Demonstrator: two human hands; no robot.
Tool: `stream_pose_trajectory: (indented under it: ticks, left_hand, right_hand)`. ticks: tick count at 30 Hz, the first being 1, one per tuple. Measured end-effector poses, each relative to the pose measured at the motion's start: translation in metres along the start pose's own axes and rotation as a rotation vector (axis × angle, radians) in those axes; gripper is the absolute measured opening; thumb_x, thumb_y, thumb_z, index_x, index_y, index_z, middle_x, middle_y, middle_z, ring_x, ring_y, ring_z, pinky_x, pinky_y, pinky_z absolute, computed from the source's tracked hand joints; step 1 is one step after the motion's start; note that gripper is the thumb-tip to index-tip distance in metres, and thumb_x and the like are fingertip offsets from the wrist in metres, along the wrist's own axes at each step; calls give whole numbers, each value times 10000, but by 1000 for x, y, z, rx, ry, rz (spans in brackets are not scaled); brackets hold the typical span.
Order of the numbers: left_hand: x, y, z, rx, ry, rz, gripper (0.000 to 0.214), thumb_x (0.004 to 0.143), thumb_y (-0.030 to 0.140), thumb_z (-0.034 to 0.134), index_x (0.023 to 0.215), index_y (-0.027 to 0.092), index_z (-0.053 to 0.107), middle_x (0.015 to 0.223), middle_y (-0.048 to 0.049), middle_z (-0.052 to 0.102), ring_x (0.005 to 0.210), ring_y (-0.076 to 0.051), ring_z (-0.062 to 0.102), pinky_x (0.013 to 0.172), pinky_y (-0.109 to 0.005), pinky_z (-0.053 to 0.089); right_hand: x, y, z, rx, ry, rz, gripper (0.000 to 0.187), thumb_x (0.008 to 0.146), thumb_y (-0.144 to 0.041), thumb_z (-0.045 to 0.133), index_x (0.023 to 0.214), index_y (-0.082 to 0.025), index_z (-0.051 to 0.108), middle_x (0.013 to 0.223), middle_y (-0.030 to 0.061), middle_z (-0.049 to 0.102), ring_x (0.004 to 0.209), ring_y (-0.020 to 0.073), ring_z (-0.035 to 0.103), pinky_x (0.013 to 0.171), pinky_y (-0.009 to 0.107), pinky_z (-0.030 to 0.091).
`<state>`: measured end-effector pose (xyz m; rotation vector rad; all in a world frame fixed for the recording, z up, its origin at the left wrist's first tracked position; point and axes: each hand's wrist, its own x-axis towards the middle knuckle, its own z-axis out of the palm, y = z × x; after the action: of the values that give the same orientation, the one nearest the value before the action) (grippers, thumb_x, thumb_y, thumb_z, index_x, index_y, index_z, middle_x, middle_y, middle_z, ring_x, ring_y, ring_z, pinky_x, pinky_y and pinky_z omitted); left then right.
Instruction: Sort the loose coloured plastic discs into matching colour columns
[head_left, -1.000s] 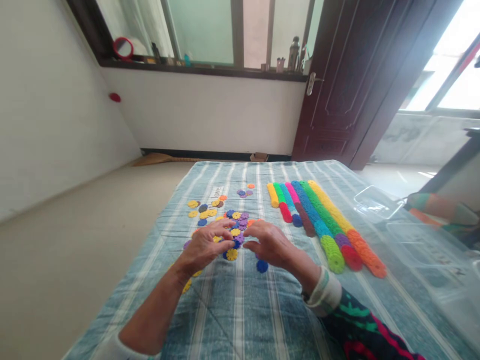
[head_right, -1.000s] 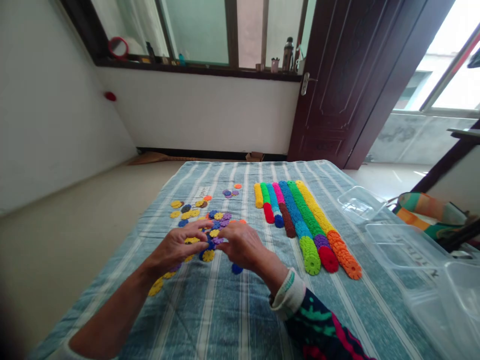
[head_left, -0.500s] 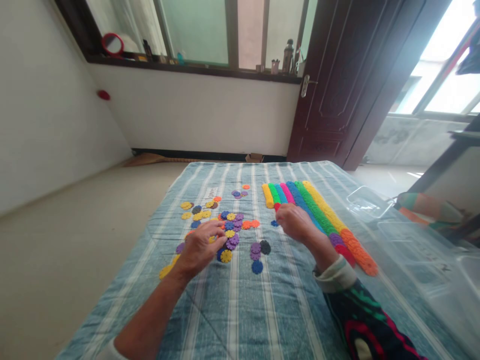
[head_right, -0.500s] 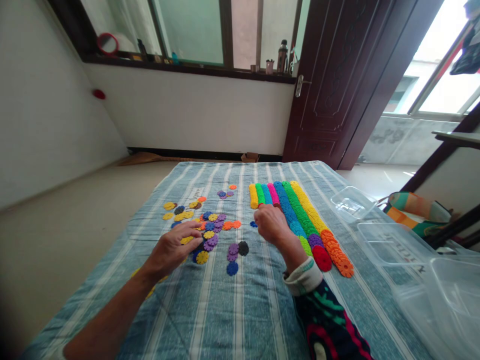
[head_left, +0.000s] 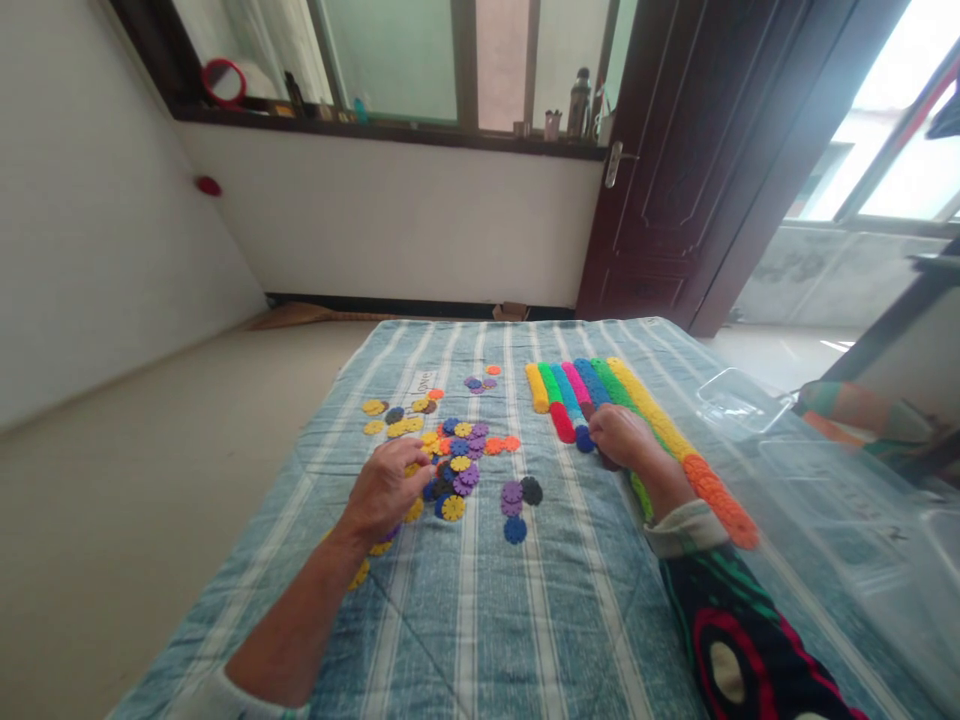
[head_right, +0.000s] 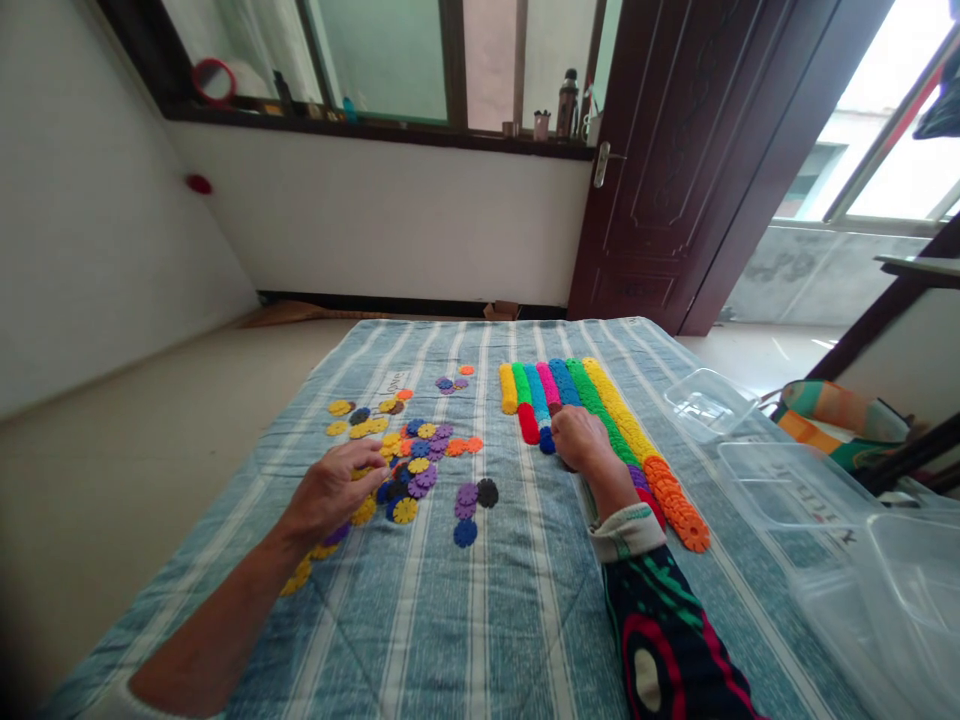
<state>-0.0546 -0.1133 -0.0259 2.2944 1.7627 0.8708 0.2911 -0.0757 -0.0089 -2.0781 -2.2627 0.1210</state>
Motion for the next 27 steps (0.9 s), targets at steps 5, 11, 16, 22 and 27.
stream_pose_trajectory:
  ticks: [5,11,16,22,27]
  left_hand:
    - [1,-3,0,1,-3,-23,201,741,347,556,663,215,686,972,-75,740,1010,-246,655,955,-354,490]
    - [0,-2,0,2,-30,-33,194,737,333,547,664,209,677,952,-83,741,1029,-257,652,969,-363,478]
    - [0,-3,1,6,-32,-29,190,740,339,556,670,210,676,963,-83,739,1026,-255,652,966,-356,479]
    - [0,-3,2,17,-24,-16,186,740,340,552,665,211,663,968,-80,739,997,-248,655,947,-358,483]
    - [0,-3,2,14,-7,9,187,740,316,537,663,203,663,929,-79,738,958,-247,661,927,-369,494]
  right_hand:
    - [0,1,1,-15,-14,20,197,847,-139,553,847,-187,745,1048,100,684,953,224,630,704,276,404]
    - [0,1,1,-24,-16,14,175,834,-150,572,864,-171,743,1057,114,666,972,243,616,735,300,415]
    - [-1,-3,1,3,12,-68,189,814,-185,624,958,-218,742,1115,83,633,1091,244,556,831,299,413]
    - [-1,-7,6,17,19,-172,258,803,-138,607,962,-272,760,1158,76,599,1181,246,475,908,299,387]
    - [1,-5,10,11,1,-191,281,803,-146,612,992,-287,764,1185,90,589,1188,265,462,927,321,384]
